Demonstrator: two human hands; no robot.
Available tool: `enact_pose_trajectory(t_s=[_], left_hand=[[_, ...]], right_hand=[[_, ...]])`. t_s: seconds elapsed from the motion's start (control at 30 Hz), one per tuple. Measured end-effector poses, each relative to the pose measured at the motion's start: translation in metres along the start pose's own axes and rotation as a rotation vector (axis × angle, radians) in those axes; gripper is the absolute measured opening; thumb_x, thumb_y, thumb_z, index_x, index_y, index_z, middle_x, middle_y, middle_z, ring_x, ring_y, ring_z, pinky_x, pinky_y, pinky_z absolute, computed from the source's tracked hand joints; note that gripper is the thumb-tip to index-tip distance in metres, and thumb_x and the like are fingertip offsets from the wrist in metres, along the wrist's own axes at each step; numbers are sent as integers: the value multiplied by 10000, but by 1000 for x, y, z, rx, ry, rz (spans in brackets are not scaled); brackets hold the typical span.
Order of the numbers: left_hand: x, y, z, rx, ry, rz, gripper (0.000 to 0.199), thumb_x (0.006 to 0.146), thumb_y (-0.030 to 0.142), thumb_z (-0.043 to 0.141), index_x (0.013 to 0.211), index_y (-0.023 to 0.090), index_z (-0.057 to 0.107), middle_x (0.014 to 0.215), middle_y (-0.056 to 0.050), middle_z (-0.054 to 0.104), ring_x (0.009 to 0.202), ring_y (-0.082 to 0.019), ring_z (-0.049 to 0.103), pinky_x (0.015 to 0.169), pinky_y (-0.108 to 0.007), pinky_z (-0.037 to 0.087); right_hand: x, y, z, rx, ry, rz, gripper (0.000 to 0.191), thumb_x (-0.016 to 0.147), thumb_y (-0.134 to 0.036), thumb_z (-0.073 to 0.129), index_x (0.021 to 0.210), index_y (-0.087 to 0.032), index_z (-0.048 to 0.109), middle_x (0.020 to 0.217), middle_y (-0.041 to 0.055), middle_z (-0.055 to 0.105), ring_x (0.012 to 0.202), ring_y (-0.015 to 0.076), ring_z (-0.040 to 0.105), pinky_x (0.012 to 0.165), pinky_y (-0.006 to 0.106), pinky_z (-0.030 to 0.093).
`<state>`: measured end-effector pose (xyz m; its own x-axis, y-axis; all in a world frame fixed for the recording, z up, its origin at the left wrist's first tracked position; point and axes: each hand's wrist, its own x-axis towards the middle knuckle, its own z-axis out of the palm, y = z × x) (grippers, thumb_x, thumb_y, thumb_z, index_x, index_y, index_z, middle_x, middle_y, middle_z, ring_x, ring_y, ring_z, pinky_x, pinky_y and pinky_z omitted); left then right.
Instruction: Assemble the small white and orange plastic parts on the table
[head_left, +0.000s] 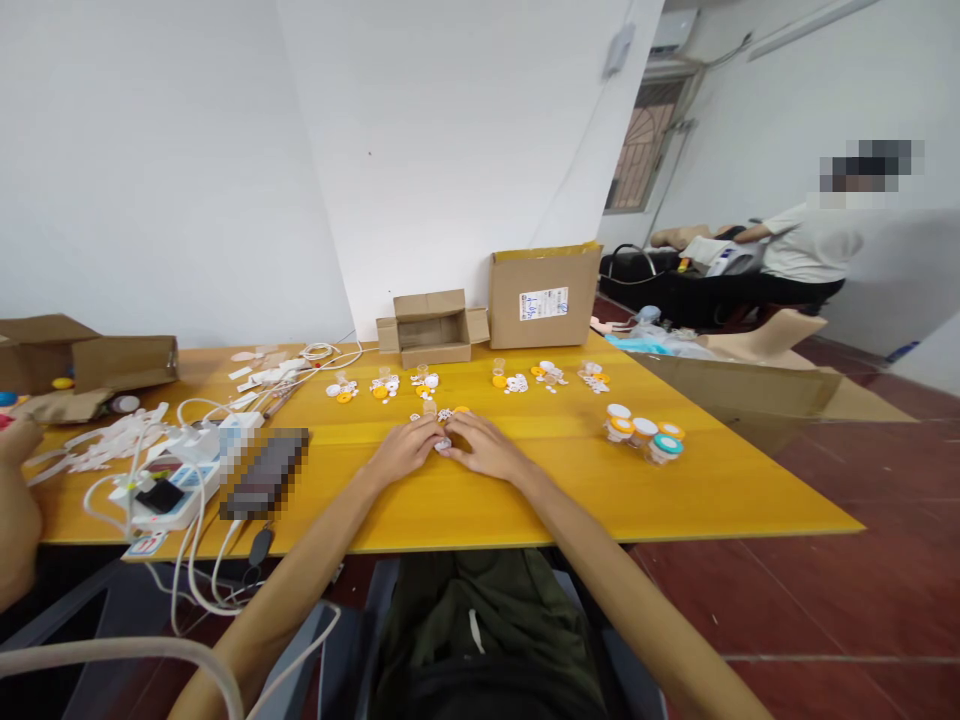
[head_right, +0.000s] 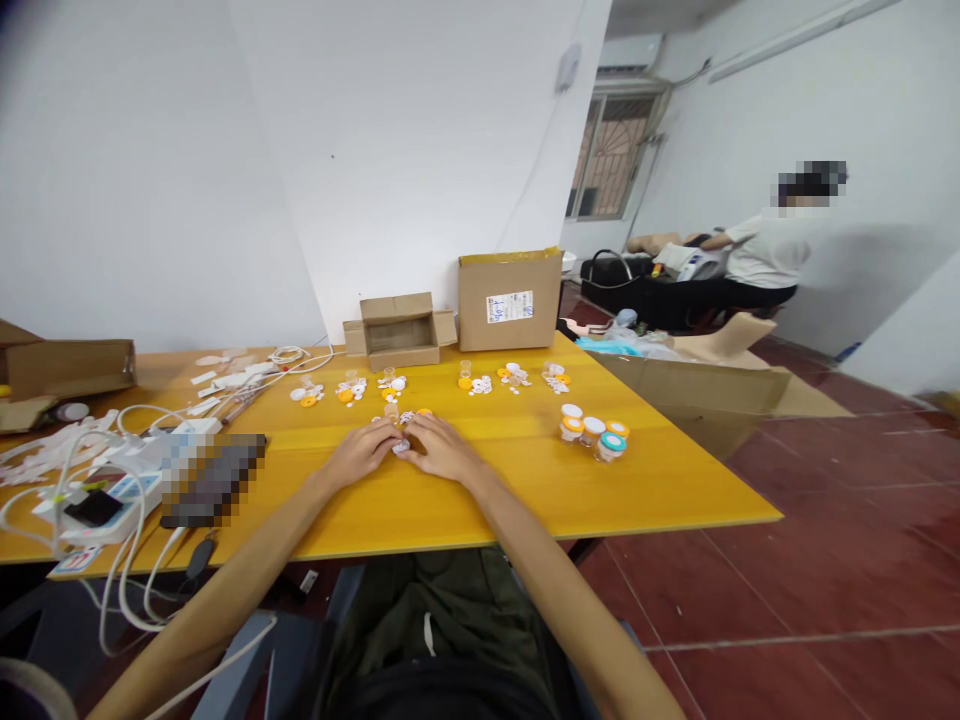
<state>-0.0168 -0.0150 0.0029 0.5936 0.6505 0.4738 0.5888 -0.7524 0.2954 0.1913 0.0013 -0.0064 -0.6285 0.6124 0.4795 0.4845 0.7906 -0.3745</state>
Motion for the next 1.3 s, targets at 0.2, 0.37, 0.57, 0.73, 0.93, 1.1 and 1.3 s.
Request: enact_pose_trajectory(t_s=[0.2, 0.37, 0.57, 0.73, 0.93, 1.1, 1.3], left_hand=[[0, 0, 0, -14, 0, 4, 262, 1042, 290, 398, 954, 227, 637, 933, -35, 664, 869, -175, 635, 820, -293, 508], [0, 0, 0, -9, 0, 7, 263, 1041, 290, 391, 952, 224, 630, 932, -37, 663, 868, -176, 635, 815, -293, 507], [0, -1, 0, -24, -9, -1, 260, 1039, 292, 400, 970, 233, 644, 937, -35, 670, 879, -176, 640, 832, -296, 511], [0, -3, 1, -23, -14, 0, 255, 1039, 287, 401, 982, 234, 644, 954, -35, 673, 894, -174, 643, 839, -293, 508], [-1, -2, 1, -24, -36, -19, 265, 1040, 291, 391, 1010, 238, 648, 948, -35, 668, 909, -180, 639, 875, -302, 504], [0, -2, 1, -22, -41, -14, 271, 1040, 285, 382, 984, 231, 641, 949, -42, 668, 913, -189, 642, 856, -312, 510], [0, -3, 1, -13, -49, -16, 249, 1035, 266, 399, 994, 235, 642, 968, -39, 671, 921, -185, 648, 853, -303, 509]], right_hand=[[0, 0, 0, -1, 1, -7, 108, 924, -322, 666, 986, -242, 631, 1102, 75, 678, 1081, 242, 616, 951, 389, 493], [1, 0, 0, 0, -3, -4, 92, 925, -315, 664, 968, -242, 628, 1059, 67, 677, 1056, 237, 614, 935, 381, 494], [1, 1, 1, -5, -6, 8, 97, 927, -326, 663, 945, -239, 623, 1027, 65, 668, 1028, 235, 613, 913, 376, 497], [0, 1, 1, 9, -10, 12, 114, 933, -343, 654, 946, -236, 619, 1032, 67, 662, 1034, 235, 606, 921, 382, 493], [0, 1, 0, 11, -16, 15, 104, 931, -331, 657, 951, -236, 620, 1051, 69, 666, 1051, 235, 607, 931, 380, 491], [0, 0, -1, 10, -14, 18, 112, 920, -333, 672, 958, -241, 619, 1085, 73, 667, 1073, 244, 609, 939, 389, 491], [0, 1, 0, 19, -9, 18, 124, 921, -341, 668, 981, -241, 626, 1084, 76, 666, 1064, 247, 611, 940, 397, 487]])
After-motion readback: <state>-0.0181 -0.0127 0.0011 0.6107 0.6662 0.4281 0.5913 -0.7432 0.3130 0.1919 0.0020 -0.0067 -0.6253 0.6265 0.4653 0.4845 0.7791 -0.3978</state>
